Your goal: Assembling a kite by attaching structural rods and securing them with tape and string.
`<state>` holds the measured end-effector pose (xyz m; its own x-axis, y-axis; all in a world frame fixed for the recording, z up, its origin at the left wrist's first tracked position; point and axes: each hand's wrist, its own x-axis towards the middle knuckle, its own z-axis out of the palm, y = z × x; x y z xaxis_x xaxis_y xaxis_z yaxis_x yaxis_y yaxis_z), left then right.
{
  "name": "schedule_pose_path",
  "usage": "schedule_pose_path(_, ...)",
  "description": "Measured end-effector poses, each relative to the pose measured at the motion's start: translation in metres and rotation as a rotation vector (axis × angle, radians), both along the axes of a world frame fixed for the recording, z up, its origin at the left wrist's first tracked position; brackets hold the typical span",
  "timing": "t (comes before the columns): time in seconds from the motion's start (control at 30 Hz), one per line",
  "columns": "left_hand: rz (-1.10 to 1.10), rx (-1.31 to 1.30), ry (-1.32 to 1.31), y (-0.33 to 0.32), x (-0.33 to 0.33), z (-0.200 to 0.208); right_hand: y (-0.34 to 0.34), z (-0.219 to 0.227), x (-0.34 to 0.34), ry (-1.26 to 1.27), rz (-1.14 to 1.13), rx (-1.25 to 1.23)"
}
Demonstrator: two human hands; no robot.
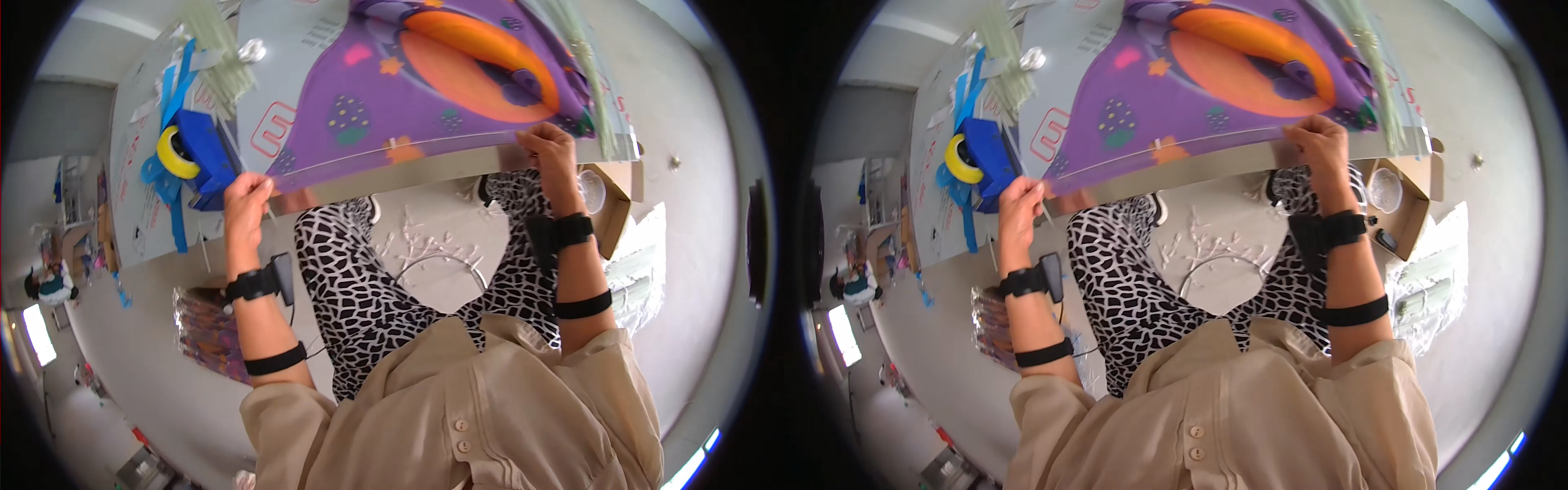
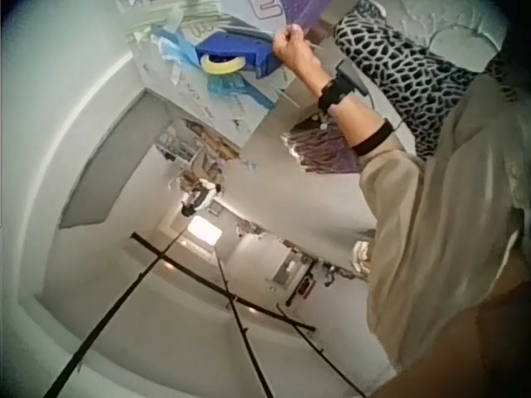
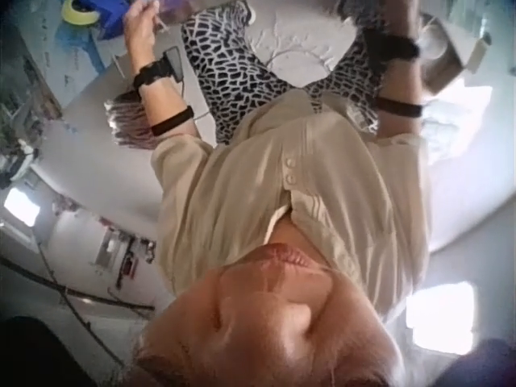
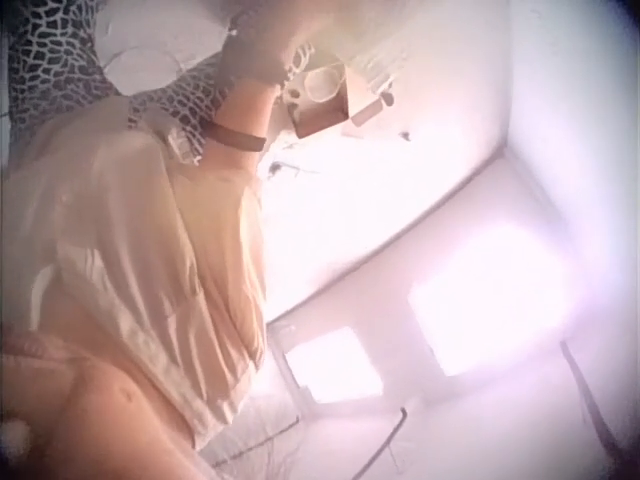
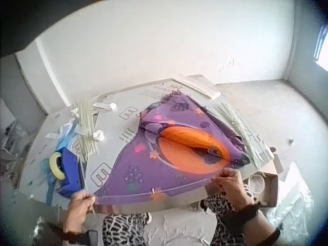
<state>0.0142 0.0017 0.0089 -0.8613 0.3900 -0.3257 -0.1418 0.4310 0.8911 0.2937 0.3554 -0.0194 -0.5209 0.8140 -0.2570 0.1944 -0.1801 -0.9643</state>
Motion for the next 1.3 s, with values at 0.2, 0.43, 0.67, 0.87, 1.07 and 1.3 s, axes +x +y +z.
schedule_pose_path(0.2,0.029,-0.086,-0.024,0.009,-0.009,-0.010,0.008,-0.009,-0.004,-0.016,0.047,-0.074)
schedule_pose_path(0.43,0.047,-0.195,0.055,0.016,-0.014,-0.025,0.007,-0.016,-0.009,-0.120,0.068,0.028)
schedule_pose_path(0.67,0.035,-0.238,0.136,0.026,-0.012,-0.034,0.012,-0.020,-0.007,-0.207,0.045,0.170)
schedule_pose_path(0.87,0.051,-0.162,0.131,0.012,-0.018,-0.043,0.004,-0.029,-0.017,-0.397,0.009,0.485)
schedule_pose_path(1.07,0.028,-0.151,0.051,0.010,-0.021,-0.044,-0.006,-0.022,-0.022,-0.491,-0.076,0.440)
schedule_pose_path(1.3,0.048,-0.053,-0.011,0.010,-0.019,-0.039,-0.010,-0.020,-0.023,-0.578,-0.102,0.520)
